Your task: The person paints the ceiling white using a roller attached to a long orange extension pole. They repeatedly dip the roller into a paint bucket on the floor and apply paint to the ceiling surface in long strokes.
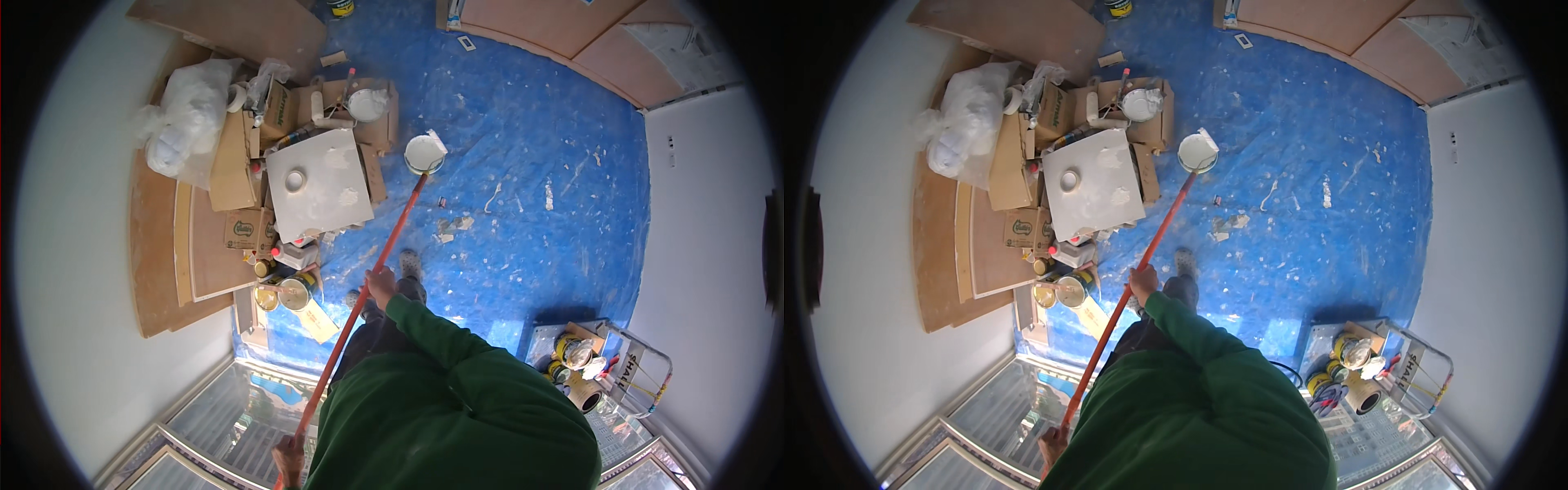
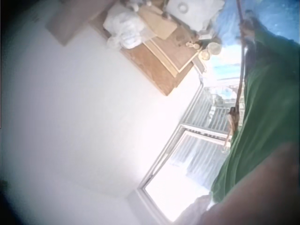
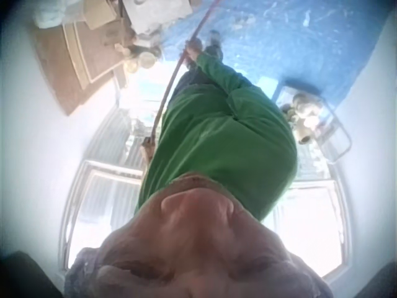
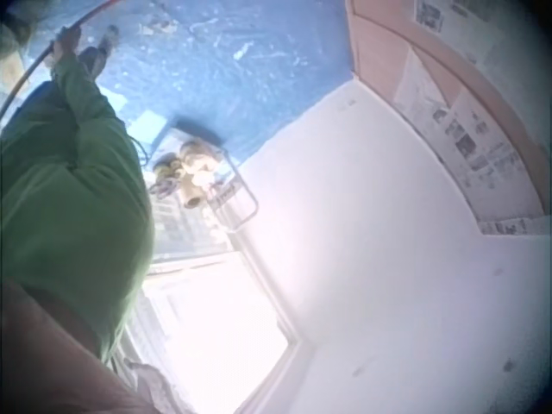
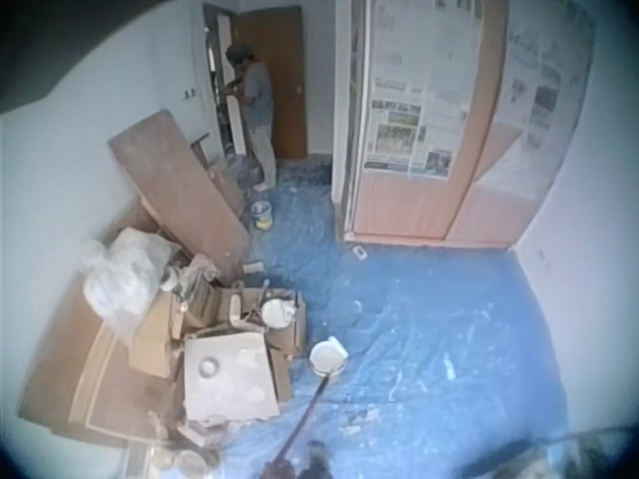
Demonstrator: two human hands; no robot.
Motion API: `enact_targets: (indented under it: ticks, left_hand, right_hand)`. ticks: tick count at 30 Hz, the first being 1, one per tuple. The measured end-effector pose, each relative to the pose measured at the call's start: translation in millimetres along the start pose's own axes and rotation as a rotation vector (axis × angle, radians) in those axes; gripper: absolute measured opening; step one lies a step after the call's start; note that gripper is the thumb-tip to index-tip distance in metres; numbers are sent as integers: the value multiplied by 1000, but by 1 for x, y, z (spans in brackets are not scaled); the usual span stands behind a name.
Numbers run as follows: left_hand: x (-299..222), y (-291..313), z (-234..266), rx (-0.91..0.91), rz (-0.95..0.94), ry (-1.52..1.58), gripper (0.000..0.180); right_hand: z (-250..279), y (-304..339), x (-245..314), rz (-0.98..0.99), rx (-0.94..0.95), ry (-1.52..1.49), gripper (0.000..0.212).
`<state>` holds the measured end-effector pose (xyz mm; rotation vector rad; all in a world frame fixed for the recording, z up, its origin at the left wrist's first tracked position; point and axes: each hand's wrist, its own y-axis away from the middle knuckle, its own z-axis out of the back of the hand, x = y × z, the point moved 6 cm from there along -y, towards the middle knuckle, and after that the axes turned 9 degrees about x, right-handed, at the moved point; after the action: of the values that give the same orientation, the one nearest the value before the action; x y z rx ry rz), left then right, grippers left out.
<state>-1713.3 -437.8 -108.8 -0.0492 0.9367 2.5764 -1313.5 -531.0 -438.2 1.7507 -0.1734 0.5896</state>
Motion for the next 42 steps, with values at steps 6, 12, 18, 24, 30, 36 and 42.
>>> enact_targets:
  ticks: [6,12,18,24,30,36,42]
  left_hand:
    - [-70,-19,3,135,8,-5,39]
    - [-137,-27,31,72,-150,-136,25]
    - [-202,-39,49,-27,-223,-269,17]
    - [-281,-72,55,19,-262,-312,14]
    - [-318,-62,83,75,-218,-313,19]
    - [-335,-61,88,-49,-372,-339,22]
    - [-324,-56,104,-59,-354,-324,18]
  right_hand:
    - [6,-39,10,-26,-89,52,35]
    - [19,-89,19,-37,-109,24,33]
    - [29,-123,50,20,-91,-155,30]
    - [37,-135,100,78,-180,-282,25]
    - [41,-128,99,174,-211,-249,13]
    - [37,-129,118,170,-146,-414,8]
    - [30,-120,93,174,-175,-352,14]
